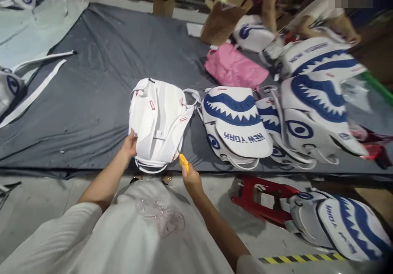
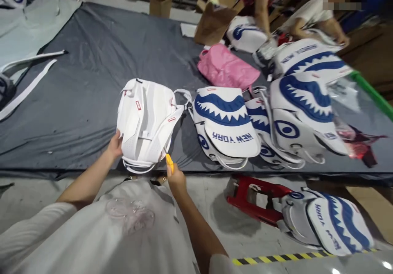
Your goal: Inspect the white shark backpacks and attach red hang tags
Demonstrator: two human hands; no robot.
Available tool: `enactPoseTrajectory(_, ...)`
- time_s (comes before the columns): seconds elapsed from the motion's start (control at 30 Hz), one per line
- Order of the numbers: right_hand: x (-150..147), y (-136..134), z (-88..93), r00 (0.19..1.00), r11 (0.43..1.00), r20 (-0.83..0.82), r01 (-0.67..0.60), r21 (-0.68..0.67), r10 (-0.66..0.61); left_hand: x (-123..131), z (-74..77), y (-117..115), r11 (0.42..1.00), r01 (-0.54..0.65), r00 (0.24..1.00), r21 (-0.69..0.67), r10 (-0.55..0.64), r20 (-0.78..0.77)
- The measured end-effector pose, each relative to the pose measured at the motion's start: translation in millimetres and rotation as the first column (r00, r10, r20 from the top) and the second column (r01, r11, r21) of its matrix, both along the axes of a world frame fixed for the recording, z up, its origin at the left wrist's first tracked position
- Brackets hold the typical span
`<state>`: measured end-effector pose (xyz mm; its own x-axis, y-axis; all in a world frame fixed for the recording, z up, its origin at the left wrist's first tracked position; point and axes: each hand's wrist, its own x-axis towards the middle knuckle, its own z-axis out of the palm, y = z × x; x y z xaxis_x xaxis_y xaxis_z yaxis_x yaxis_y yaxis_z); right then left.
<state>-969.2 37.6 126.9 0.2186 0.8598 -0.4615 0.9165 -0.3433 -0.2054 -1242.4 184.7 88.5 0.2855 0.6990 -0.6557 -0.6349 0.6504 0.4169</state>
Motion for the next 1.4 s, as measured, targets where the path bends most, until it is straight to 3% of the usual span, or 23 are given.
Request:
enactPoseTrajectory(0.13,2,-9,4.2,0.993,0.997,-0.096,0.069,-0.017,-0.071,5,-9.3,2,0.999,0.029,0.997,0.029,-0.031,0.069)
enactPoseTrajectory(0.3,0,-21,14.0,0.981,0.989,-0.127,0.144,-0.024,-0.146,8,-8.7,2,0.993,0.081,0.988,0.082,-0.09,0.123)
enactPoseTrajectory(0.43,-4,-72,26.8,0.975,0.982,-0.121,0.184,-0.051,-0.189,7,-9.2,2,0.988,0.105,0.978,0.117,-0.124,0.165)
enactPoseTrajectory(0.53,-23,-105,37.3,0.983,0.973,-0.104,0.13,-0.188,-0.152,7,-5.6,0,0.98,0.147,0.967,0.135,-0.171,0.19)
enactPoseTrajectory(0.6,-43,-107,41.0,0.99,0.96,-0.133,0.009,-0.279,-0.048,8,-0.1,-3,0.971,0.192,0.971,0.143,-0.209,0.116)
enactPoseTrajectory(0.7,-72,-84,40.3,0.985,0.959,-0.151,-0.122,-0.256,0.085,9,10.5,-4,0.959,0.241,0.97,0.151,-0.234,-0.063)
enactPoseTrajectory(0.83,-82,-59,37.6,0.996,0.971,0.05,-0.063,-0.231,0.076,3,28.7,-12,0.953,0.268,0.938,0.141,-0.224,-0.263)
enactPoseTrajectory(0.9,-79,-58,38.8,0.994,0.97,0.102,-0.021,-0.241,0.047,-2,40.6,-27,0.955,0.26,0.902,0.139,-0.189,-0.387)
enactPoseTrajectory(0.97,-77,-62,40.4,0.997,0.966,0.068,-0.002,-0.257,0.02,-5,48.7,-50,0.939,0.263,0.831,0.222,-0.103,-0.547)
enactPoseTrajectory(1.0,-78,-63,40.4,1.0,0.964,0.03,-0.002,-0.265,0.01,-5,48.6,-62,0.913,0.27,0.786,0.307,-0.024,-0.618)
enactPoseTrajectory(1.03,-78,-64,39.7,1.0,0.965,-0.011,-0.003,-0.263,0.0,-4,44.8,-72,0.783,0.437,0.627,0.444,0.089,-0.774)
enactPoseTrajectory(1.07,-79,-64,38.1,0.999,0.968,-0.044,0.0,-0.251,-0.011,0,37.8,-79,0.58,0.654,0.484,0.486,0.173,-0.858)
enactPoseTrajectory(1.1,-80,-64,36.0,0.998,0.974,-0.063,0.007,-0.228,-0.022,5,28.7,-81,0.39,0.797,0.415,0.462,0.203,-0.887)
enactPoseTrajectory(1.17,-80,-63,31.6,0.996,0.984,-0.071,0.035,-0.173,-0.048,22,9.9,-77,0.185,0.883,0.389,0.432,0.231,-0.892)
enactPoseTrajectory(1.23,-77,-65,27.8,0.995,0.986,-0.064,0.069,-0.148,-0.08,41,-3.3,-66,0.135,0.888,0.406,0.441,0.223,-0.886)
enactPoseTrajectory(1.4,-60,-68,17.9,0.988,0.989,-0.139,0.055,-0.136,-0.074,68,-12.8,-47,0.133,0.895,0.385,0.427,0.255,-0.887)
